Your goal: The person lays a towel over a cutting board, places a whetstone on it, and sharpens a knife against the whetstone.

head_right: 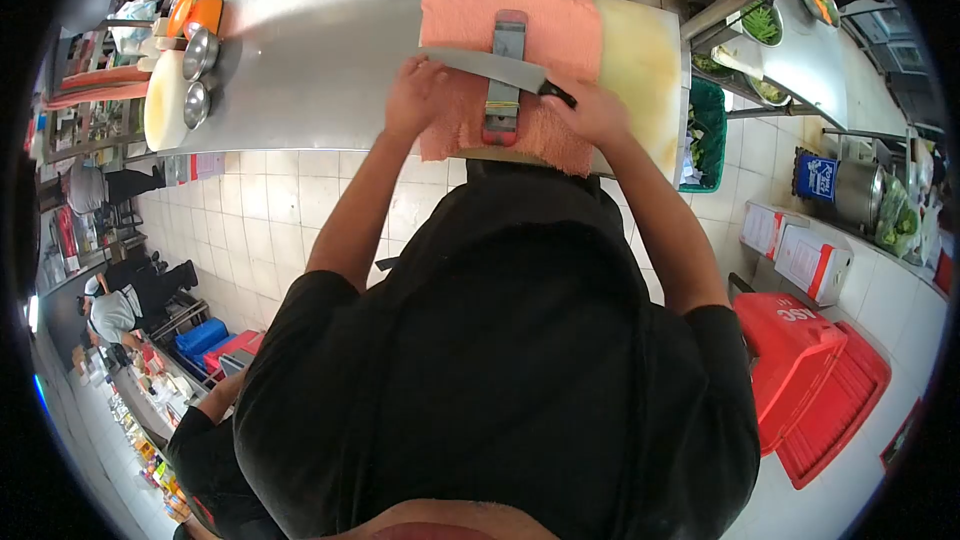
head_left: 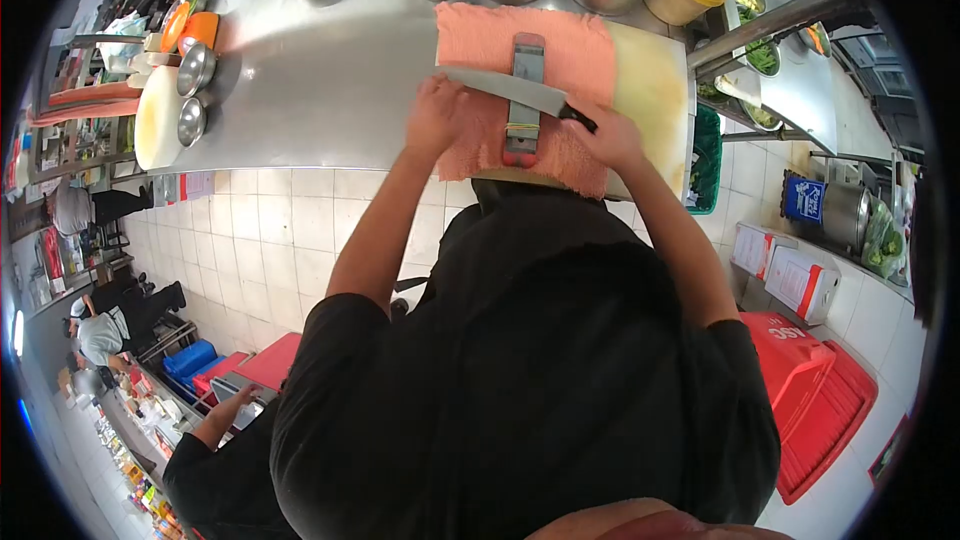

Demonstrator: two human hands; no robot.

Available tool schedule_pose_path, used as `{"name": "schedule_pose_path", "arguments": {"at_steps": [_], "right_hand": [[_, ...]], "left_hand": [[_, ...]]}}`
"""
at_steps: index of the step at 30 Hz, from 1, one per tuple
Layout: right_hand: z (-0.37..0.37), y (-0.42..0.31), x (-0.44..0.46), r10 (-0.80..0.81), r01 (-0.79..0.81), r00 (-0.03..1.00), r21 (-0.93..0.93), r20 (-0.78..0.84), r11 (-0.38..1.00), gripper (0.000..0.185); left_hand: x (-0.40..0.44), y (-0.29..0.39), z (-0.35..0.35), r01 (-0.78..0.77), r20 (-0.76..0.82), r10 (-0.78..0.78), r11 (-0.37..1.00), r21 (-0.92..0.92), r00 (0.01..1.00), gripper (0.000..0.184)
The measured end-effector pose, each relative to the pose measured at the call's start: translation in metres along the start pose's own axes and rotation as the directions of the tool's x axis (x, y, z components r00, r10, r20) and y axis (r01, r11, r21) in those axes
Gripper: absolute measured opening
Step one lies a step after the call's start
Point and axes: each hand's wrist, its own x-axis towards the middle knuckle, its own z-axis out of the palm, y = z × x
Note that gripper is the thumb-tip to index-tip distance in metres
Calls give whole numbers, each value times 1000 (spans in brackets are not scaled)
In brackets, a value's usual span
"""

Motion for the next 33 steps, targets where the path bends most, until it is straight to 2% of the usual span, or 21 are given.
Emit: {"name": "schedule_pose_path", "arguments": {"at_steps": [2,4,8,10,14,17,19,22,23,25,28,32,33], "right_hand": [[0,-5,18,-59,59,998,2,1,998,47],[2,-3,25,-137,137,991,-20,6,990,45],[1,17,7,-82,85,993,-25,84,996,45],[-3,11,3,-6,7,994,-12,112,1000,45],[1,-2,30,-162,163,982,2,98,987,45],[8,10,29,-272,270,962,56,33,961,48],[0,13,21,-326,325,945,28,9,945,48],[-1,-2,23,-192,182,977,113,89,977,47],[2,1,27,-216,207,974,112,74,972,47],[12,5,35,-270,263,962,116,50,958,46],[1,15,18,-255,250,966,95,48,964,45],[-23,20,-35,-10,2,993,67,116,998,44],[-25,17,-44,28,-34,994,60,104,998,44]], "left_hand": [[3,-10,-16,100,-20,-101,994,-40,995,29],[1,-7,-28,71,37,-71,997,-10,997,28],[-17,28,-39,56,84,-55,998,-12,995,27],[-22,28,-35,122,47,-121,992,-29,992,27],[-23,0,-35,116,-32,-115,993,14,993,28],[-27,1,-46,80,66,-79,997,-11,995,28],[-30,19,-48,104,44,-103,994,-18,994,27],[-34,19,-44,141,-12,-141,990,-14,990,27],[-34,14,-44,154,-46,-154,988,-8,987,28],[-35,10,-48,117,-9,-117,993,-1,993,30],[-39,14,-44,44,17,-43,999,-23,999,30],[-33,50,-29,-21,81,25,998,-55,996,29],[-31,56,-27,34,123,-21,994,-103,992,29]]}}
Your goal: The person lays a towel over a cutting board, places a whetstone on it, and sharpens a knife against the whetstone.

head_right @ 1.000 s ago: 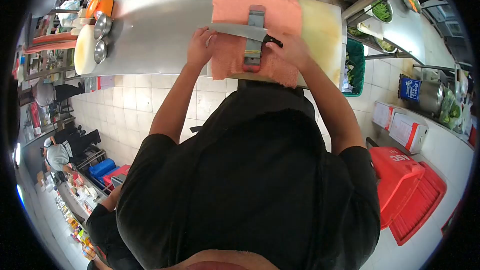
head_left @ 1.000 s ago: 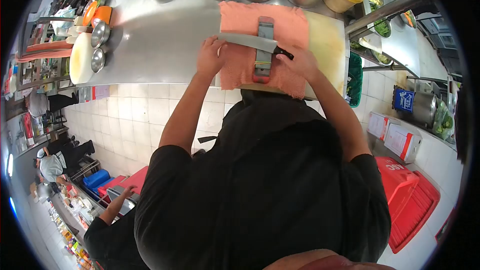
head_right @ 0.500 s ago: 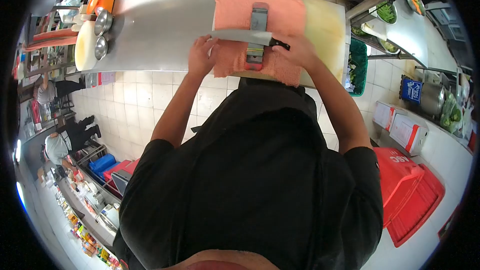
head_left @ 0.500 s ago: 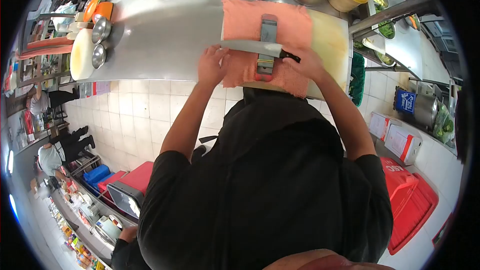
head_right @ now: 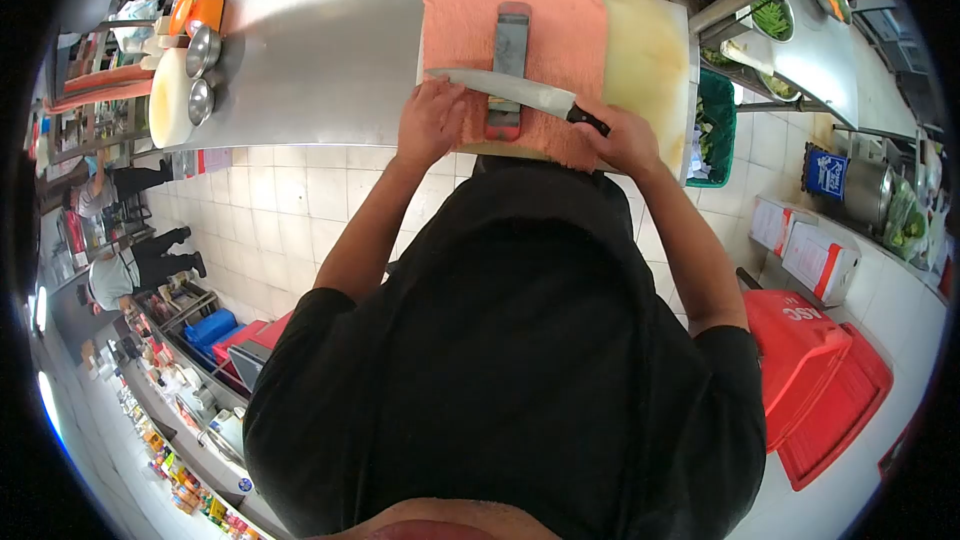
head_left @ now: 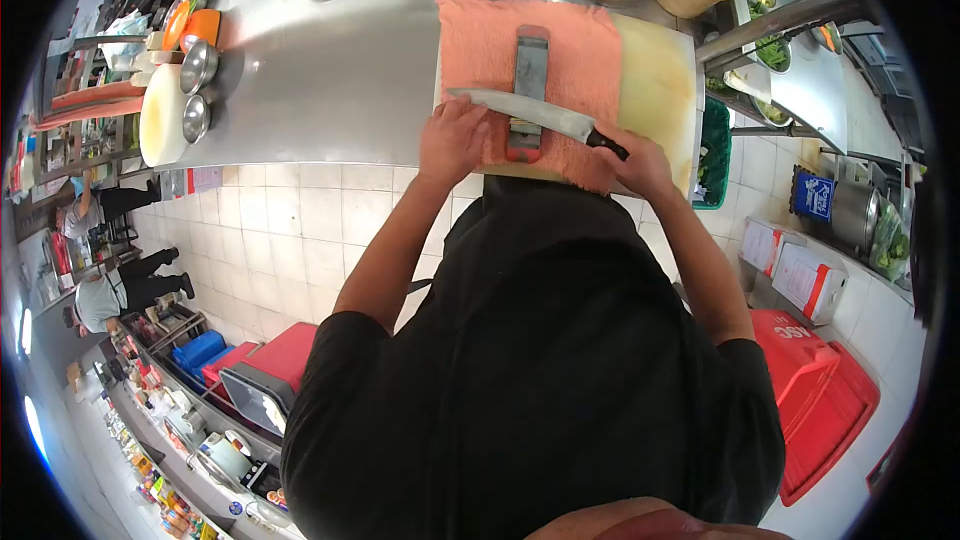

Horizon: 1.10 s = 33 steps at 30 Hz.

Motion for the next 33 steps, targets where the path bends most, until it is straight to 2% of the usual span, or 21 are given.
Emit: {"name": "schedule_pose_path", "arguments": {"at_steps": [1,6,9,12,15,17,18,21,22,25,28,31,33], "right_hand": [[0,-2,-7,42,-42,999,1,-13,999,44],[13,-15,49,-61,56,988,-39,-142,998,43],[9,-23,43,20,-30,995,-98,-97,995,43],[5,-13,-14,57,-79,988,-155,-141,985,43],[7,-12,-70,154,-171,970,-77,-189,982,45],[6,-31,-79,271,-284,945,-49,-182,957,46],[17,-22,-72,196,-223,942,-71,-271,972,46],[23,-27,-33,166,-215,949,-168,-267,962,46],[23,-28,-25,146,-191,954,-156,-260,969,45],[19,-38,-37,209,-253,945,-162,-251,954,46],[24,-30,-88,260,-297,929,-113,-263,948,47],[24,-42,-121,360,-371,901,2,-241,929,47],[27,-50,-112,355,-371,894,-9,-273,928,46]], "left_hand": [[1,-1,1,1,-5,0,1000,29,1000,29],[48,-49,6,-27,-74,34,995,94,997,29],[59,-50,4,-51,-54,58,992,118,997,29],[45,-21,17,-79,102,74,996,47,992,29],[30,16,23,-176,84,175,984,4,981,31],[34,19,25,-161,100,160,987,-5,982,32],[43,12,25,-154,109,152,988,11,982,33],[75,-13,21,-168,119,160,984,57,980,32],[81,-18,19,-180,120,171,981,74,978,32],[80,-14,20,-180,140,169,981,67,976,29],[56,5,31,-267,135,266,964,-8,955,28],[44,34,25,-249,142,254,967,-52,957,28],[51,18,34,-238,163,243,970,-49,956,28]]}}
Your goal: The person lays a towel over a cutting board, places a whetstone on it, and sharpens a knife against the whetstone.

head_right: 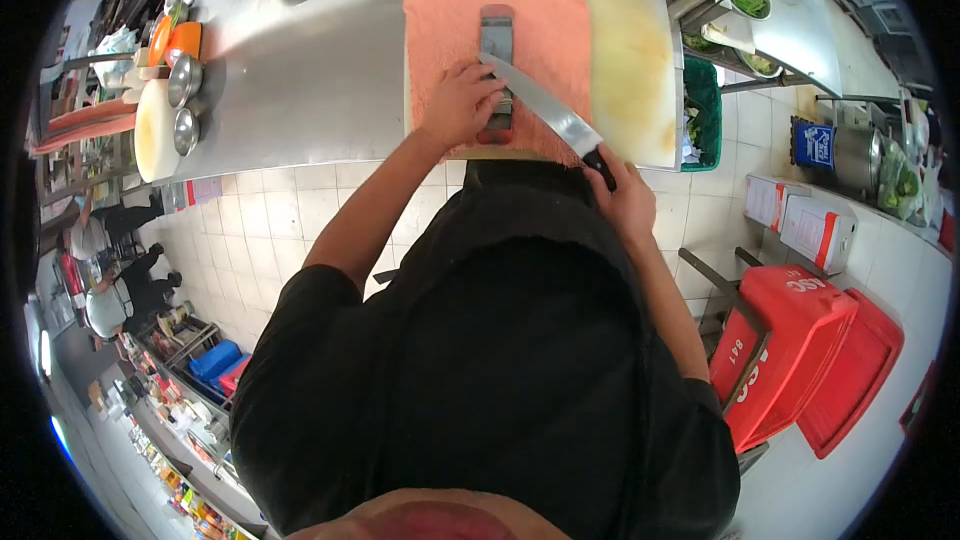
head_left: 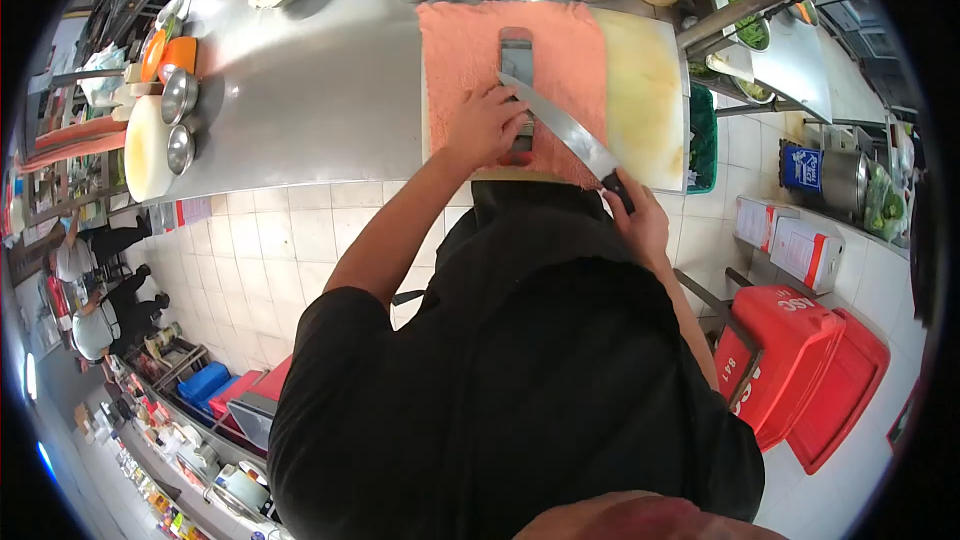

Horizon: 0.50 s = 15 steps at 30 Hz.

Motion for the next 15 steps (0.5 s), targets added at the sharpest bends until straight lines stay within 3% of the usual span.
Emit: {"name": "schedule_pose_path", "arguments": {"at_steps": [2,8,13,15], "right_hand": [[4,-17,13,-7,5,999,-56,-45,998,47],[-18,-25,-19,-112,115,987,-25,116,993,52],[-9,-21,-64,-8,6,999,34,44,999,53],[-3,-23,-61,5,-6,1000,43,17,999,53]], "left_hand": [[11,-13,1,-3,12,3,1000,0,1000,29],[10,-13,-3,-57,18,58,998,-37,998,30],[-3,13,-5,-67,79,81,985,-159,994,30],[-1,8,-2,-85,65,92,990,-110,994,30]]}}
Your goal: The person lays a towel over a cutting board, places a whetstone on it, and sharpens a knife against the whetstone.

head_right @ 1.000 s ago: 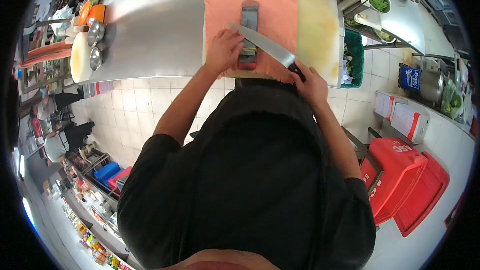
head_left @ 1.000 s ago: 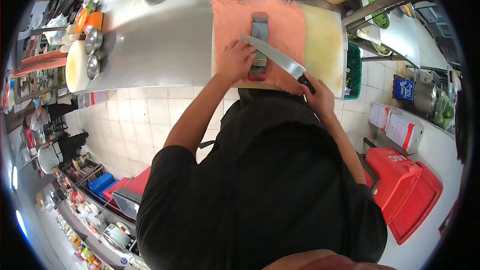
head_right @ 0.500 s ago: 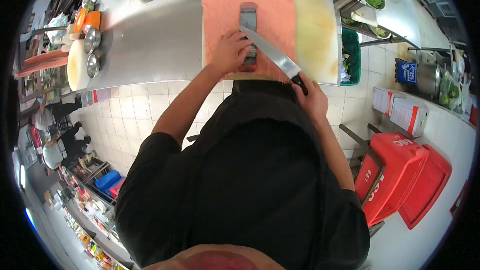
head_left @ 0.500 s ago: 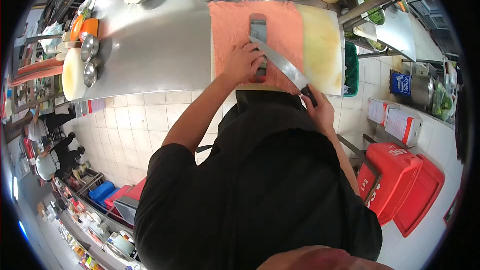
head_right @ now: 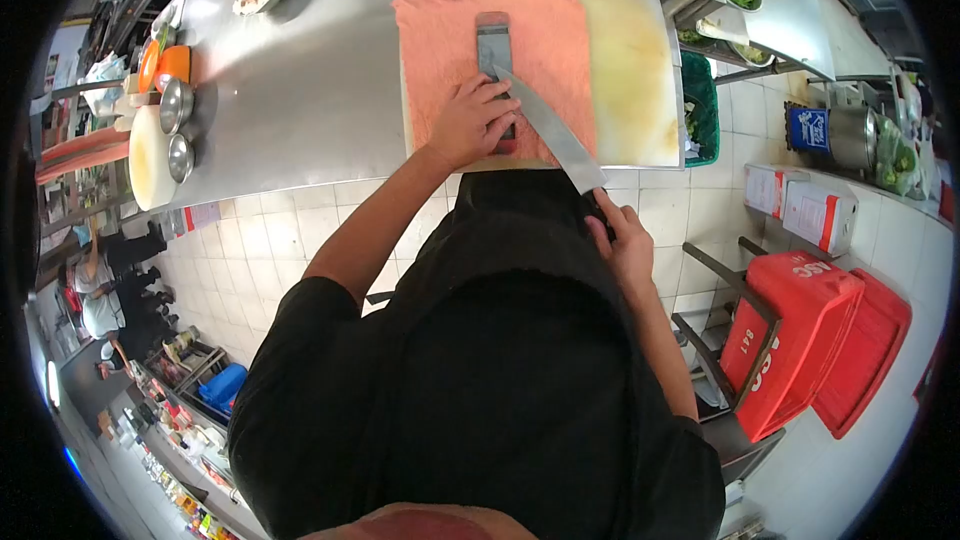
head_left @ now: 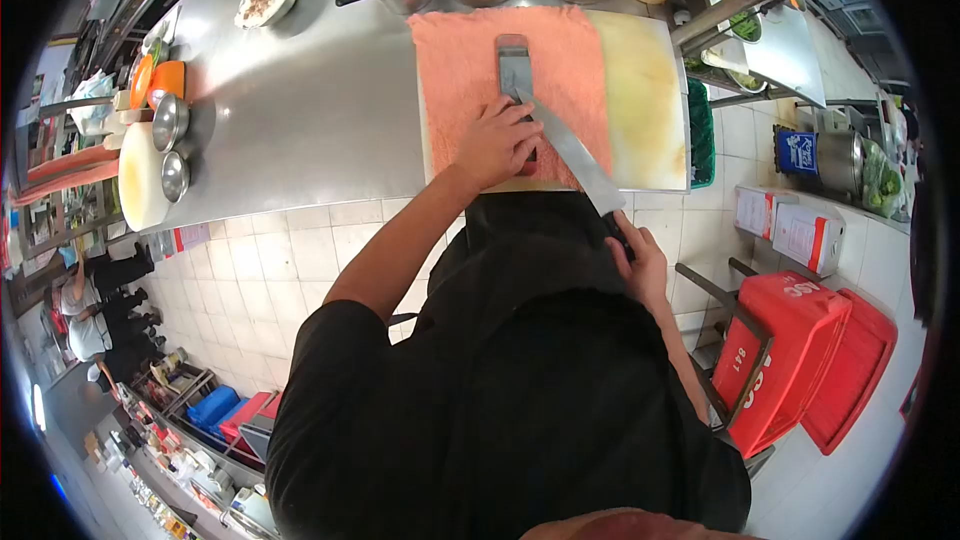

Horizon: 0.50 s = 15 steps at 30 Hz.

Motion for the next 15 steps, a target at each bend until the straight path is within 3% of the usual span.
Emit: {"name": "schedule_pose_path", "arguments": {"at_steps": [4,10,15], "right_hand": [[16,-13,23,-16,13,997,-41,-74,999,50],[-2,-12,4,33,-33,999,6,-5,999,45],[13,-15,29,-3,3,999,-5,-40,1000,51]], "left_hand": [[18,-25,3,-32,-63,33,999,17,997,30],[10,-14,-1,-68,-15,68,998,13,998,28],[18,-31,7,-28,-89,27,999,-18,996,28]]}}
